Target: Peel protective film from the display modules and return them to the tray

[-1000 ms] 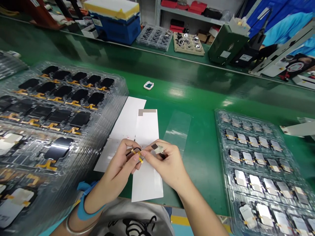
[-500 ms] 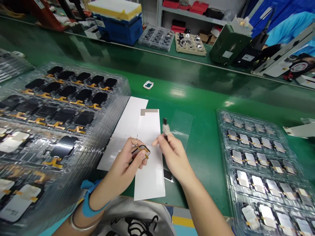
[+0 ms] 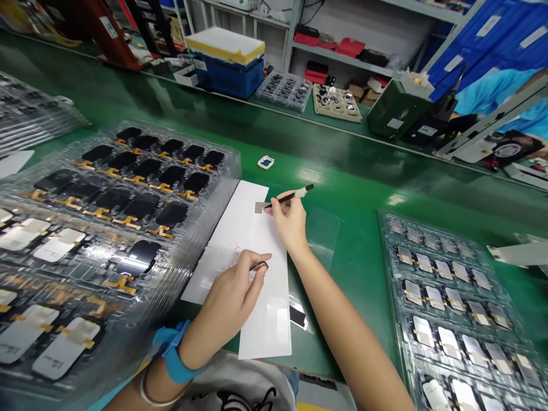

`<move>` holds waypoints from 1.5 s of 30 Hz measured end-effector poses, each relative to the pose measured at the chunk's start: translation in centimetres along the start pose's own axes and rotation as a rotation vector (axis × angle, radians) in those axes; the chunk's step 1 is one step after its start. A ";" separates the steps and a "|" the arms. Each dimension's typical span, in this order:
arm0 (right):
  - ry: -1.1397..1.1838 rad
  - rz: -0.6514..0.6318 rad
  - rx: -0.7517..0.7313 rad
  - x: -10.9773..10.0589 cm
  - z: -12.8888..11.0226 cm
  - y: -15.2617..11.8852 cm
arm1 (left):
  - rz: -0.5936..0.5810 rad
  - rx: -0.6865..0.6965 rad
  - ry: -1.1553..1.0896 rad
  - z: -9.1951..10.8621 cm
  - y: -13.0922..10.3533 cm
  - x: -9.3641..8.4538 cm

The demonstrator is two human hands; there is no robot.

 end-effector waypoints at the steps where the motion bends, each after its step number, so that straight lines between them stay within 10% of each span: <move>1: 0.006 0.006 0.004 0.0 0.2 0.0 | -0.003 0.005 0.011 0.0 0.0 0.1; 19: 0.154 -0.114 0.052 -0.3 -3.1 -1.3 | 0.013 0.025 -0.013 0.2 -0.1 -0.2; 26: 0.205 0.208 -0.111 -4.8 -9.3 -9.5 | 0.064 -0.125 -0.589 -0.2 -0.3 -0.8; 31: 0.274 0.368 -0.166 -4.8 -9.0 -14.8 | -0.038 -0.203 -1.044 0.4 -0.7 -0.1; 45: 0.261 0.419 -0.358 -3.6 -8.3 -16.3 | -0.111 -0.178 -1.178 1.1 -1.2 1.0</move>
Point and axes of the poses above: each hand's wrist, its own y-axis towards the middle knuckle, its own x-axis out of the palm, z = x × y, the point moved 7 cm from there along y, towards the middle knuckle, and after that the axes turned 2 degrees about -x, right-handed, at the moved point
